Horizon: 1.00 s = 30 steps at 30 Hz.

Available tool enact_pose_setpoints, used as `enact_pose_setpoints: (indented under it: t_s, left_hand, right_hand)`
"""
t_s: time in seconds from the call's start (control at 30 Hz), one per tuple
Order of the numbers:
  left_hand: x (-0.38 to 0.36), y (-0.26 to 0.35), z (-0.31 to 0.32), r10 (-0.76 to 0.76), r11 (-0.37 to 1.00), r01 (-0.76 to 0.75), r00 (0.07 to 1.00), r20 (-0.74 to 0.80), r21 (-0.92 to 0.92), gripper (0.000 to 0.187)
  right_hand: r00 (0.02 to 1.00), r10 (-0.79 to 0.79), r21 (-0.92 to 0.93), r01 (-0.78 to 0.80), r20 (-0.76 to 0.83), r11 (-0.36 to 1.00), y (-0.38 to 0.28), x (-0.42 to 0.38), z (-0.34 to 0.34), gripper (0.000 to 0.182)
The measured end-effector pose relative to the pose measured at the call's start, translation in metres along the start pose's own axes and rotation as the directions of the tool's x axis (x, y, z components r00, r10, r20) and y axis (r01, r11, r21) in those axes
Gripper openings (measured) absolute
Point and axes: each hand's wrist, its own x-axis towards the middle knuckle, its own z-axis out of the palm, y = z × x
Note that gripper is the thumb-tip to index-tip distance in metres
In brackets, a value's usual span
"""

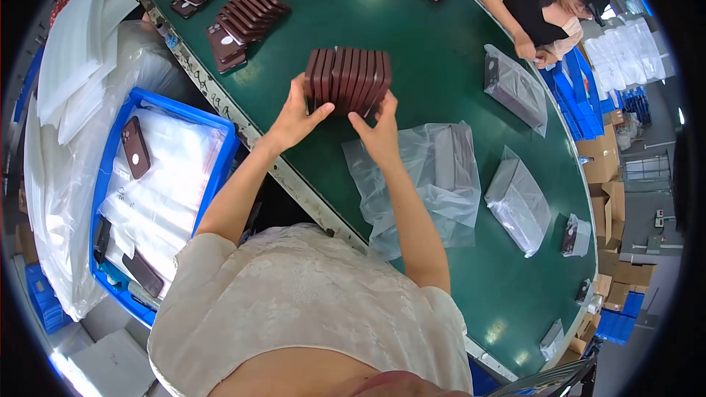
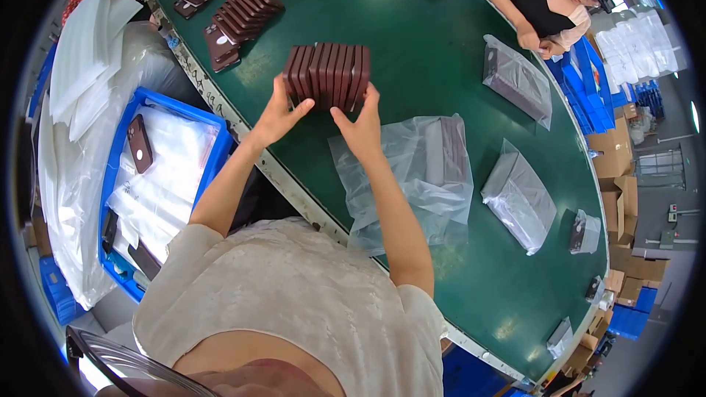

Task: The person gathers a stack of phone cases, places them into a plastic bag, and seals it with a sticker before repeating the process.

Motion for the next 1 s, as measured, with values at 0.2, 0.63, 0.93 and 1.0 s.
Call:
enact_pose_setpoints:
  t_s: [0.2, 0.63, 0.93, 1.0]
  left_hand:
    - [0.016, 0.053, -0.014, -0.156, 0.96, 0.16, 0.987, -0.037, 0.23, 0.064]
    - [-0.006, 0.05, -0.003, -0.198, 0.881, 0.256, 0.963, -0.181, 0.399, 0.058]
    - [-0.027, 0.006, 0.036, 0.002, 0.984, -0.051, 0.962, -0.274, -0.17, 0.063]
    - [-0.034, 0.007, 0.025, 0.011, 1.0, -0.006, 0.975, -0.223, 0.025, 0.065]
  right_hand:
    - [0.995, -0.097, -0.31, 0.095, 0.006, 0.946, -0.026, 0.021, 0.004, 0.064]
    - [0.987, 0.146, -0.147, -0.153, -0.062, 0.977, -0.034, -0.008, 0.031, 0.059]
    - [0.995, 0.08, 0.089, -0.075, -0.055, 0.993, -0.02, -0.027, 0.043, 0.082]
    - [0.995, 0.083, 0.076, -0.079, -0.05, 0.994, -0.02, -0.026, 0.041, 0.081]
